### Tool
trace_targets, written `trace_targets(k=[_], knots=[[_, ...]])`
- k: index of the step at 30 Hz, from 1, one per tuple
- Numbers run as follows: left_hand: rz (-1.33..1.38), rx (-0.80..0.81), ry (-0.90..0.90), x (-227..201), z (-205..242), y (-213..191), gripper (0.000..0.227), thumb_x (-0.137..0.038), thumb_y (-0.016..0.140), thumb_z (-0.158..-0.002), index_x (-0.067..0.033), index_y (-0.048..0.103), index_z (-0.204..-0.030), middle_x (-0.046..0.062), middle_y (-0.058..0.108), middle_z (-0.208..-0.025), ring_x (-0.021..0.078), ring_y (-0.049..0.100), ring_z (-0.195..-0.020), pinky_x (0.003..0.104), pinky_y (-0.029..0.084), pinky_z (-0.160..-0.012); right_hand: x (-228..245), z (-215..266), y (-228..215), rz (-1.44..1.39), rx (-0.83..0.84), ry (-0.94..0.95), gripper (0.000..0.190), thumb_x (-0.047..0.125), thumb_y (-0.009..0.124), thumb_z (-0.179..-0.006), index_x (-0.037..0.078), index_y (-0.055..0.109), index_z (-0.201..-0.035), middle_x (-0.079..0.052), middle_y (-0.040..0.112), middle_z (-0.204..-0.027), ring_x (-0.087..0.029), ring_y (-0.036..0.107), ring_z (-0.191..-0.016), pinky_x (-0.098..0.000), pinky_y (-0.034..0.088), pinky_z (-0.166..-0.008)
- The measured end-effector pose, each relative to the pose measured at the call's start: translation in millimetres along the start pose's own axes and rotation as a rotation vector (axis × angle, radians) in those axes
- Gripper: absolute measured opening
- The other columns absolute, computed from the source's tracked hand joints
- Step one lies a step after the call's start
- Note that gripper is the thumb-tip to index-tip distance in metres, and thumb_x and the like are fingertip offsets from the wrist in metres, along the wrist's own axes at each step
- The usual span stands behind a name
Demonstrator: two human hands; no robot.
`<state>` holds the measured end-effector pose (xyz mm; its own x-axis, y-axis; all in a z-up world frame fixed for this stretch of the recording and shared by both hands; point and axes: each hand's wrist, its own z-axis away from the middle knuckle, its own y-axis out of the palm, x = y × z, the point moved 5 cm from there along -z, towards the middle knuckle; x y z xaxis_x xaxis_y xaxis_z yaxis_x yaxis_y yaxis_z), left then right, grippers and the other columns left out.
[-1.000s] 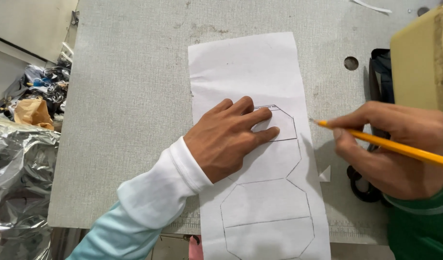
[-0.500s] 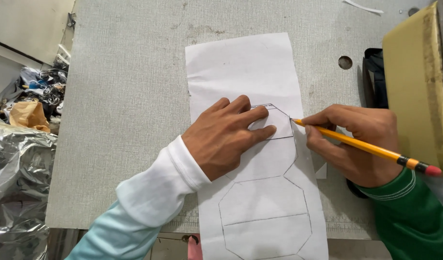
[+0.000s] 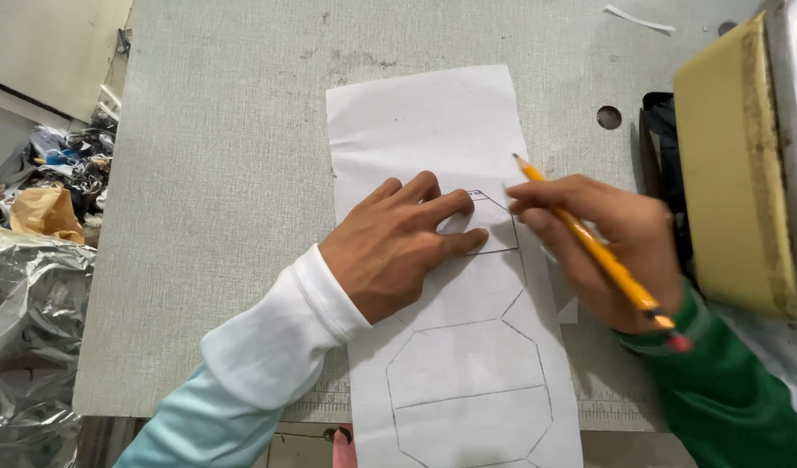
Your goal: The person traces the outline of a paper pattern onto a larger sheet of paper using a yellow pencil. They carefully follow the edges of the pattern, which appears to be a garment piece, and then reposition the pattern to trace additional sections.
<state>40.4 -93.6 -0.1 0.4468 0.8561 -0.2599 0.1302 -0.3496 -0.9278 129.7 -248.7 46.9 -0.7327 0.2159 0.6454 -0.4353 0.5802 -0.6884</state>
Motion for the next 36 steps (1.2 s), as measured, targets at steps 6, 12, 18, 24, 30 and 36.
trace_targets(k=[6, 12, 18, 24, 30, 36], knots=[[0.012, 0.039, -0.024, 2.7, -2.0, 0.3, 0.063, 0.012, 0.056, -0.072, -0.0216, 0.066, -0.124, 0.005, 0.057, -0.125, 0.0313, 0.051, -0.097, 0.045, 0.045, -0.066, -17.6, 0.0, 30.1, -0.108, 0.025, 0.062, 0.01, 0.002, 0.058, -0.1, 0.007, 0.061, -0.109, -0.004, 0.074, -0.096, -0.014, 0.074, -0.085, -0.0246, 0.058, -0.082], [0.301, -0.045, -0.193, 10.4, -4.4, -8.1, 0.033, 0.019, 0.043, -0.078, -0.0074, 0.041, -0.097, 0.01, 0.048, -0.096, 0.0272, 0.047, -0.071, 0.041, 0.043, -0.063, -12.7, 0.7, 39.5, 0.068, 0.07, -0.085, 0.023, 0.014, 0.074, -0.094, 0.005, 0.059, -0.109, -0.007, 0.071, -0.101, -0.02, 0.069, -0.085, -0.0321, 0.058, -0.08], [0.429, -0.088, -0.209, 9.0, -1.6, -13.6, 0.06, 0.014, 0.047, -0.079, -0.0102, 0.039, -0.134, 0.012, 0.059, -0.109, 0.0335, 0.06, -0.092, 0.043, 0.049, -0.079, -9.2, 3.5, 47.7, 0.081, 0.13, -0.174, 0.033, 0.001, 0.056, -0.096, 0.005, 0.065, -0.127, -0.014, 0.061, -0.112, -0.031, 0.061, -0.099, -0.0414, 0.053, -0.087], [0.311, 0.019, -0.209, 9.2, -1.8, -4.8, 0.073, 0.018, 0.042, -0.076, -0.016, 0.043, -0.141, 0.011, 0.046, -0.105, 0.0307, 0.052, -0.083, 0.042, 0.05, -0.077, -12.2, 7.5, 50.4, 0.077, 0.105, -0.087, 0.018, -0.005, 0.06, -0.093, 0.007, 0.051, -0.102, -0.005, 0.061, -0.096, -0.023, 0.056, -0.087, -0.035, 0.049, -0.079], [0.229, -0.114, -0.098, 8.8, 0.7, 1.5, 0.047, 0.016, 0.049, -0.073, -0.0053, 0.053, -0.115, 0.014, 0.045, -0.103, 0.0307, 0.047, -0.081, 0.042, 0.047, -0.075, -6.6, 11.9, 48.0, 0.217, 0.055, -0.166, 0.016, -0.002, 0.068, -0.092, 0.013, 0.064, -0.092, -0.003, 0.07, -0.11, -0.022, 0.065, -0.095, -0.0371, 0.043, -0.08], [0.251, -0.114, -0.092, 10.3, 1.0, -2.1, 0.039, 0.019, 0.049, -0.073, -0.0037, 0.055, -0.105, 0.015, 0.048, -0.102, 0.0311, 0.049, -0.08, 0.041, 0.048, -0.072, 1.1, 12.6, 49.0, 0.177, 0.035, -0.276, 0.011, -0.001, 0.063, -0.099, 0.005, 0.071, -0.104, -0.014, 0.07, -0.112, -0.031, 0.066, -0.095, -0.0416, 0.054, -0.087]])
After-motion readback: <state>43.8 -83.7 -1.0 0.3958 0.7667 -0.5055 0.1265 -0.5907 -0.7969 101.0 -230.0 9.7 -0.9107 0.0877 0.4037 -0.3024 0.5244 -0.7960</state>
